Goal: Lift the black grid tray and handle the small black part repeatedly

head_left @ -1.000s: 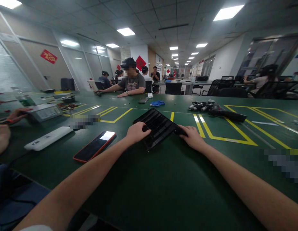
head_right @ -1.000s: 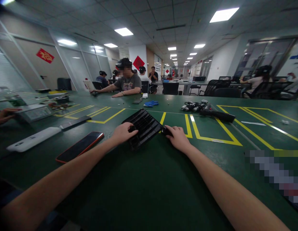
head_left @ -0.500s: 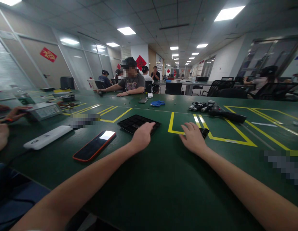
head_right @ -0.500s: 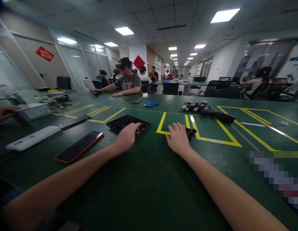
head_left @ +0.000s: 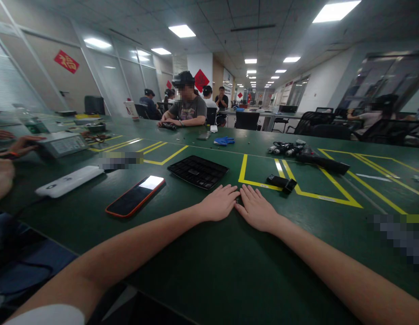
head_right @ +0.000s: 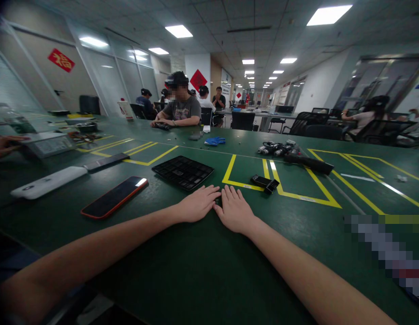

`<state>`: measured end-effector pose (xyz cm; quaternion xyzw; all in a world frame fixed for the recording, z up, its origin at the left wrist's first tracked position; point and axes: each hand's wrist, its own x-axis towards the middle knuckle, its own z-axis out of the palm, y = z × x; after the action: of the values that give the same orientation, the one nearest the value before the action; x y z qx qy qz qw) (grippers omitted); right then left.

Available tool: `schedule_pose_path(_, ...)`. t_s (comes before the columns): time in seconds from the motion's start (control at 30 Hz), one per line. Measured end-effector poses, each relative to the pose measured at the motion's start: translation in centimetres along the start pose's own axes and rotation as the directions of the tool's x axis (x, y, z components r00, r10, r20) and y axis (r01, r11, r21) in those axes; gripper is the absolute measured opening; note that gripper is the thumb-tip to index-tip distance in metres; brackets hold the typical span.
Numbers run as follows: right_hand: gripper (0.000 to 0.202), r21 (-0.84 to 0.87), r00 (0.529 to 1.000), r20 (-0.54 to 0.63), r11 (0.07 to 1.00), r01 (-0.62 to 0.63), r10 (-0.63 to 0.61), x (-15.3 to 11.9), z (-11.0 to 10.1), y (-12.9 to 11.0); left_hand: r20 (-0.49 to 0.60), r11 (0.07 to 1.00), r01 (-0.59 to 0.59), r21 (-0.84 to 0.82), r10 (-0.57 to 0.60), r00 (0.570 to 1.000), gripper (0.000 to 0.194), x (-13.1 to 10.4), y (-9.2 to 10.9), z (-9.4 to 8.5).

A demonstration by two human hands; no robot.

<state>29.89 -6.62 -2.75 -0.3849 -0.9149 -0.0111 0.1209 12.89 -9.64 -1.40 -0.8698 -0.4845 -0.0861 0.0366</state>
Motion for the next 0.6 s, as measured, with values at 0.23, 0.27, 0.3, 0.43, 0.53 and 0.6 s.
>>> schedule_pose_path(0.23, 0.065, -0.034, 1.0, 0.021, 0.999, 0.009, -0.008, -0.11, -0.21, -0.1, 0.007, 0.999, 0.037, -0.003, -0.037, 0.999, 0.043, -0.1, 0.63, 0.02)
schedule_pose_path(0.27, 0.065, -0.023, 1.0, 0.021, 1.0, 0.003, -0.003, -0.14, -0.28, -0.15, 0.009, 0.999, 0.04, -0.003, -0.04, 0.999, 0.043, -0.12, 0.67, -0.02)
schedule_pose_path(0.3, 0.064, -0.012, 1.0, 0.021, 1.0, -0.002, 0.003, -0.16, -0.34, -0.21, 0.01, 0.999, 0.043, -0.004, -0.043, 0.999, 0.043, -0.14, 0.69, -0.06)
schedule_pose_path(0.43, 0.063, 0.009, 0.999, 0.032, 1.0, -0.006, 0.006, -0.29, -0.54, -0.4, 0.02, 0.999, 0.049, -0.008, -0.049, 0.999, 0.043, -0.12, 0.7, -0.19)
schedule_pose_path(0.53, 0.064, -0.009, 0.999, 0.047, 1.0, 0.002, -0.001, -0.4, -0.66, -0.42, 0.034, 0.998, 0.058, -0.006, -0.058, 0.998, 0.043, -0.08, 0.79, -0.33)
schedule_pose_path(0.6, 0.064, -0.007, 0.999, 0.043, 1.0, 0.0, 0.0, -0.48, -0.73, -0.44, 0.04, 0.998, 0.066, -0.005, -0.066, 0.997, 0.044, -0.11, 0.94, -0.45)
